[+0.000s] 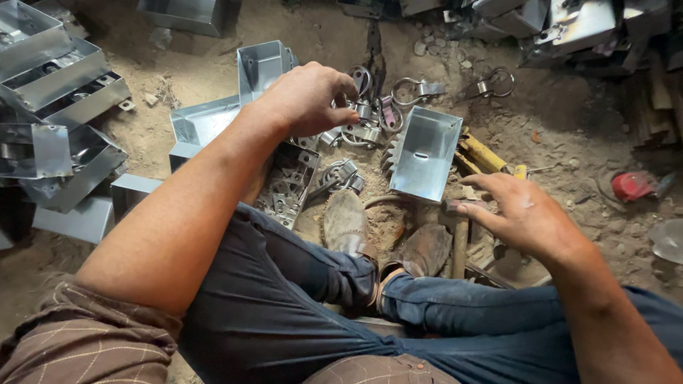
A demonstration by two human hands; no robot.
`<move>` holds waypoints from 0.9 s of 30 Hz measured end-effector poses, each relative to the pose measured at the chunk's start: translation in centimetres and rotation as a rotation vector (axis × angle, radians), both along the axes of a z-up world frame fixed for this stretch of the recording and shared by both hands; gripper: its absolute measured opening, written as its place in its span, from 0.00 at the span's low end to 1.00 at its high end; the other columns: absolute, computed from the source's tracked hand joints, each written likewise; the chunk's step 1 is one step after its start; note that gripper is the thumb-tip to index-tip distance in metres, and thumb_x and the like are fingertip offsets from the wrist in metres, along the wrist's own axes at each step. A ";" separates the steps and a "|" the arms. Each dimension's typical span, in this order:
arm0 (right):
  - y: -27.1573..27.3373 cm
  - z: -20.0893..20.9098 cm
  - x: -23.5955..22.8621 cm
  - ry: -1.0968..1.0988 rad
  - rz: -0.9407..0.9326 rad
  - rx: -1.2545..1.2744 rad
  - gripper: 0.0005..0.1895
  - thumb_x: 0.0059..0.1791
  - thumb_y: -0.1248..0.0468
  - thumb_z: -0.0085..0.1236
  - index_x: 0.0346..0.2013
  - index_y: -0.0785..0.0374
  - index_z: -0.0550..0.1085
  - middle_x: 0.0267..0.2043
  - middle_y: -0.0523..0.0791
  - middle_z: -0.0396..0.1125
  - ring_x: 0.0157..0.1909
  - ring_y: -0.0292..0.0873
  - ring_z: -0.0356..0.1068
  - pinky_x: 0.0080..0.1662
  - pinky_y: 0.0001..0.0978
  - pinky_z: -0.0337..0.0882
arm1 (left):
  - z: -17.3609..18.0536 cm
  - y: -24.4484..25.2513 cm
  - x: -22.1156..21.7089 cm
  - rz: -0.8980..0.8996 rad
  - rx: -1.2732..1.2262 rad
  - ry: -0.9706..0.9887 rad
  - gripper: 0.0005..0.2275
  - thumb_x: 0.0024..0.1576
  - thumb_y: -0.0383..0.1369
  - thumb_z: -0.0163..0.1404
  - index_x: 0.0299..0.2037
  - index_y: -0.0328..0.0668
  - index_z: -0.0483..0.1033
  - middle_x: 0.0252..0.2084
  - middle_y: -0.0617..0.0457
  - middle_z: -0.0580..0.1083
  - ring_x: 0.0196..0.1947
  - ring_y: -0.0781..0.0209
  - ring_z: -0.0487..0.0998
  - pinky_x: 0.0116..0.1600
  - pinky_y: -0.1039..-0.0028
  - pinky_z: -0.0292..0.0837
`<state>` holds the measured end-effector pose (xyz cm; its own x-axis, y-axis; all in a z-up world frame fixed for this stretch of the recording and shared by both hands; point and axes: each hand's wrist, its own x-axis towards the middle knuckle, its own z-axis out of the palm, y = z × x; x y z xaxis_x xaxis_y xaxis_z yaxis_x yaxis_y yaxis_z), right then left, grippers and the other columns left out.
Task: The person sits on the floor and assembles a metal box with a bracket, tapping it into place with a hammer. They then use a welding torch to weld the bracket to the box, producing sparks and smoke.
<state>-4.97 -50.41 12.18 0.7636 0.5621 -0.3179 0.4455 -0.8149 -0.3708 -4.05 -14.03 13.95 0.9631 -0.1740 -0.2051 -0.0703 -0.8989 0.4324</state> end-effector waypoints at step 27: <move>-0.4 -0.8 -0.4 -0.021 0.007 0.048 0.29 0.45 0.46 0.60 0.58 0.55 0.72 0.55 0.52 0.69 0.56 0.56 0.69 0.54 0.47 0.69 | -1.9 0.1 0.4 -0.116 -0.031 -0.084 0.21 0.53 0.45 0.58 0.56 0.50 0.77 0.51 0.46 0.79 0.51 0.45 0.78 0.54 0.59 0.73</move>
<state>-5.34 -50.84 11.40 0.7660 0.5812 -0.2746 0.4588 -0.7936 -0.3997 -3.60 -13.89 12.05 0.9497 -0.2903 -0.1174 -0.2104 -0.8690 0.4478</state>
